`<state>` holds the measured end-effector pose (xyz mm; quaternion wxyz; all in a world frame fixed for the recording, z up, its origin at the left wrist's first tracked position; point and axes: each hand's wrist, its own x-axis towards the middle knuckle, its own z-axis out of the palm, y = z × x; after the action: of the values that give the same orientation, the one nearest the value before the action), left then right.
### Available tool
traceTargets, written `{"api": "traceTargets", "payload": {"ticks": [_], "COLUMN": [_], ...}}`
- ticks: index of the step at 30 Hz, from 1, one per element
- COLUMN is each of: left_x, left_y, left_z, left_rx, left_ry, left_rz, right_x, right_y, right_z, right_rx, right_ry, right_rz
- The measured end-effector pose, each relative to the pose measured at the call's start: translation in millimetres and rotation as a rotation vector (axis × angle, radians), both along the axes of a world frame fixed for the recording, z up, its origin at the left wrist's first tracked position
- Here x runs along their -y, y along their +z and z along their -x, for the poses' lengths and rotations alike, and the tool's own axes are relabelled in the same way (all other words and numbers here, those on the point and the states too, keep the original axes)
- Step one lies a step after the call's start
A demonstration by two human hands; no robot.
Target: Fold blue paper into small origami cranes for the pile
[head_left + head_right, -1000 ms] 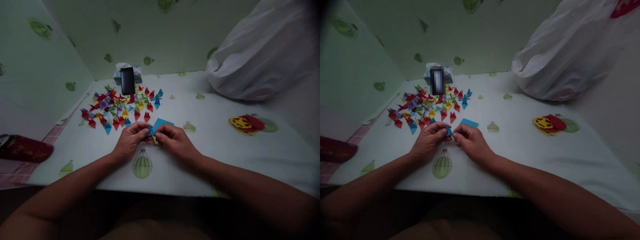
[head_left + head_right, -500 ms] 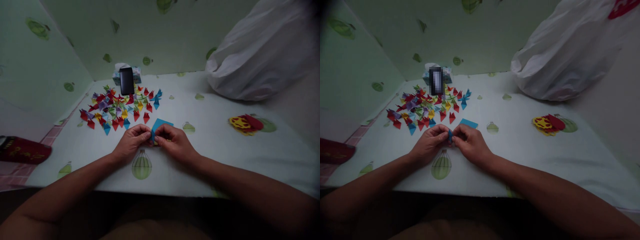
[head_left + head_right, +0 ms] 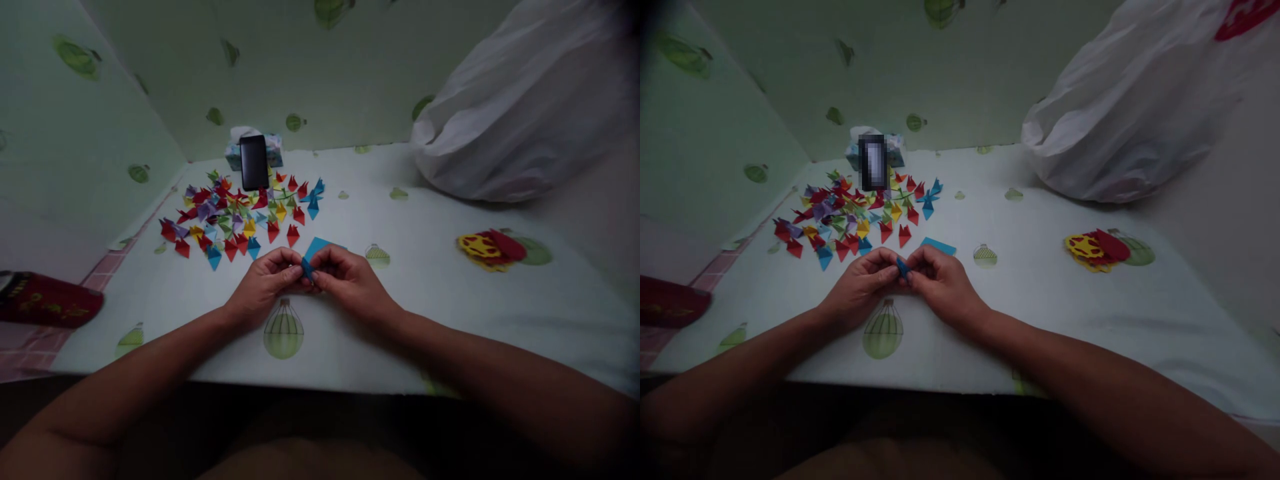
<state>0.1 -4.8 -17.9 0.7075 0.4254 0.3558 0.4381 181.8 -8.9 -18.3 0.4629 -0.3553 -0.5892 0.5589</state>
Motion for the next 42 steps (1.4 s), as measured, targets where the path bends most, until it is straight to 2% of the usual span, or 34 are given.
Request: {"api": "traceTargets", "payload": {"ticks": [3, 8, 11, 22, 33, 40, 42], "left_x": [0.3, 0.7, 0.6, 0.7, 0.7, 2.4, 2.5], "left_y": [1.4, 3.1, 3.3, 7.8, 6.8, 1.9, 1.8], "left_z": [-1.2, -0.8, -0.1, 1.1, 1.8, 2.0, 2.4], "left_rx": [0.024, 0.026, 0.034, 0.042, 0.016, -0.056, -0.104], "left_ry": [-0.005, -0.034, -0.042, -0.058, -0.047, -0.031, -0.006], "left_rz": [-0.003, -0.010, 0.003, 0.023, 0.036, -0.091, -0.136], "right_x": [0.2, 2.3, 2.6, -0.2, -0.7, -2.9, -3.1], "right_y": [0.0, 0.6, 0.9, 1.2, -1.7, 1.4, 2.6], "right_z": [-0.6, -2.2, -2.8, -3.5, -3.8, -3.0, -3.7], "right_rx": [0.066, 0.257, 0.282, 0.182, 0.205, 0.041, 0.056], "right_ry": [-0.023, -0.072, -0.078, -0.034, -0.007, 0.085, 0.094], "right_rz": [-0.066, -0.311, -0.369, -0.152, -0.180, 0.062, 0.073]}}
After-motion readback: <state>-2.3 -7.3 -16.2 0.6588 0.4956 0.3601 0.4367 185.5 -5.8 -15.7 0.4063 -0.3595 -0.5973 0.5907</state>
